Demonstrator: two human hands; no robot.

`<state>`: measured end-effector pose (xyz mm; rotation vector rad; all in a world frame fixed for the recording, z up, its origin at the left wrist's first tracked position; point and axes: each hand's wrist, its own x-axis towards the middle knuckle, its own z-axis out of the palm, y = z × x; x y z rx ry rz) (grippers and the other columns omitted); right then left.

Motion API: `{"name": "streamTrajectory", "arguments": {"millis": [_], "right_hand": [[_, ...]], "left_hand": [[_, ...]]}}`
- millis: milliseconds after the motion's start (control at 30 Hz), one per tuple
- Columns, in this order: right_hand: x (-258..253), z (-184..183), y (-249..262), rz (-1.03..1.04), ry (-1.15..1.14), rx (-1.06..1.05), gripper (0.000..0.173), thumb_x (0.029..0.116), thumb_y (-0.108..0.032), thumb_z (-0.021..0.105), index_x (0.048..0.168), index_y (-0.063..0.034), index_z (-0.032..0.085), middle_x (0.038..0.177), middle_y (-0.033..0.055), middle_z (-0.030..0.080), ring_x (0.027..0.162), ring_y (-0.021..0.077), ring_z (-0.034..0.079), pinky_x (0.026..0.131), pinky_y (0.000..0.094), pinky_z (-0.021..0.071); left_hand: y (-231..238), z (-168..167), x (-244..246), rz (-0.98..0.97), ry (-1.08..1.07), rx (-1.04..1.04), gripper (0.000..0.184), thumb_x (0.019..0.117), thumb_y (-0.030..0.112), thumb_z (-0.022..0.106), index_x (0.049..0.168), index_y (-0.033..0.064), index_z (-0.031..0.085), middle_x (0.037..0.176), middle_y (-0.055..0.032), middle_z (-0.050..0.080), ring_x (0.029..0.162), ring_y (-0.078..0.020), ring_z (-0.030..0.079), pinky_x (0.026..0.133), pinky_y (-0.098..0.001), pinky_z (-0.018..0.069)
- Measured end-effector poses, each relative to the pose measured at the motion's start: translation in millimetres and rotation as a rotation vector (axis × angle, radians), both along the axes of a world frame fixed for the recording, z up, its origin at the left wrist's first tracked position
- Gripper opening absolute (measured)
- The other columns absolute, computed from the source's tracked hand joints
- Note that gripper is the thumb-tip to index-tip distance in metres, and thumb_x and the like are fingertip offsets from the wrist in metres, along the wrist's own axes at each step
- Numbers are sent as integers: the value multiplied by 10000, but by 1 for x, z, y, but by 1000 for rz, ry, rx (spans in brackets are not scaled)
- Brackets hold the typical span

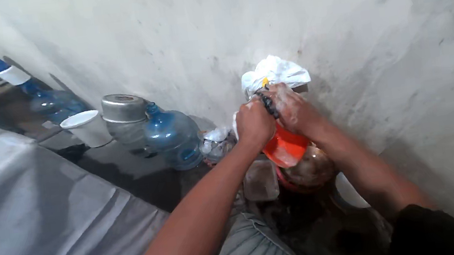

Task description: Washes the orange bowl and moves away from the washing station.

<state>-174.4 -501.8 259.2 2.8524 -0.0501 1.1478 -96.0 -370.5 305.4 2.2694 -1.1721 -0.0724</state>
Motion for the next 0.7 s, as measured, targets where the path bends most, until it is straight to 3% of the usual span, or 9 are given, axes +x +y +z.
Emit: {"name": "streamTrajectory", "arguments": {"millis": [133, 167, 200, 267, 300, 400, 467, 567, 700], "right_hand": [[-21, 23, -17, -95, 238, 25, 334, 969, -24, 570, 1289, 68, 597, 1190, 280, 669, 949, 465, 710, 802, 609, 573], [-26, 21, -25, -117, 259, 66, 326, 954, -34, 603, 1267, 57, 602, 1124, 270, 686, 883, 463, 715, 757, 619, 573], [-31, 18, -33, -167, 276, 149, 351, 941, -56, 642, 1278, 31, 600, 1091, 255, 705, 874, 459, 720, 757, 627, 569], [-43, 5, -47, -334, 301, 424, 453, 935, -112, 681, 1361, -31, 549, 1108, 248, 703, 1005, 454, 698, 867, 654, 541], [-49, -3, -54, -386, 266, 523, 486, 928, -110, 681, 1382, -9, 541, 1132, 276, 691, 1059, 465, 681, 913, 663, 522], [-66, -37, -64, -461, 96, 706, 349, 1006, -213, 581, 1216, 61, 636, 1042, 294, 690, 1001, 454, 686, 875, 654, 520], [-73, -68, -73, -479, -119, 785, 511, 1071, -436, 488, 1097, 42, 668, 931, 243, 694, 875, 394, 702, 796, 619, 550], [-82, -92, -59, -559, -397, 967, 626, 1060, -552, 444, 1155, 33, 645, 961, 248, 678, 889, 391, 678, 805, 610, 538], [-78, -97, -36, -707, -738, 1128, 594, 1088, -494, 413, 1287, 33, 601, 1115, 252, 679, 1046, 371, 666, 934, 561, 520]], "left_hand": [[-21, -14, -10, -12, 119, -208, 369, 895, 29, 657, 1264, 29, 661, 1176, -199, 693, 1108, -375, 667, 942, -588, 527], [-22, -19, -13, -23, 128, -240, 337, 911, 26, 640, 1247, 25, 666, 1161, -200, 694, 1093, -372, 669, 938, -584, 526], [-22, -21, -13, -28, 142, -276, 307, 916, 21, 630, 1219, 22, 676, 1139, -197, 701, 1076, -362, 676, 931, -578, 529], [-21, -21, -14, 4, 210, -355, 257, 896, 1, 618, 1143, 16, 687, 1080, -186, 700, 1035, -338, 678, 903, -561, 538], [-21, -18, -16, 35, 240, -406, 202, 890, -9, 619, 1081, 17, 683, 1035, -173, 693, 1001, -321, 672, 879, -545, 534], [-29, -18, -18, 84, 328, -551, 166, 869, -26, 626, 1018, 28, 675, 963, -141, 683, 946, -271, 663, 830, -502, 531], [-39, -25, -20, 62, 369, -657, 183, 846, -43, 631, 1008, 28, 676, 950, -122, 685, 935, -237, 664, 820, -475, 541], [-51, -29, -31, -3, 367, -730, 205, 854, -42, 632, 1034, 29, 700, 983, -111, 713, 961, -209, 678, 860, -450, 547], [-65, -34, -50, -156, 398, -857, 260, 865, -59, 623, 1077, 52, 725, 1018, -55, 746, 979, -118, 697, 896, -366, 569]]}}
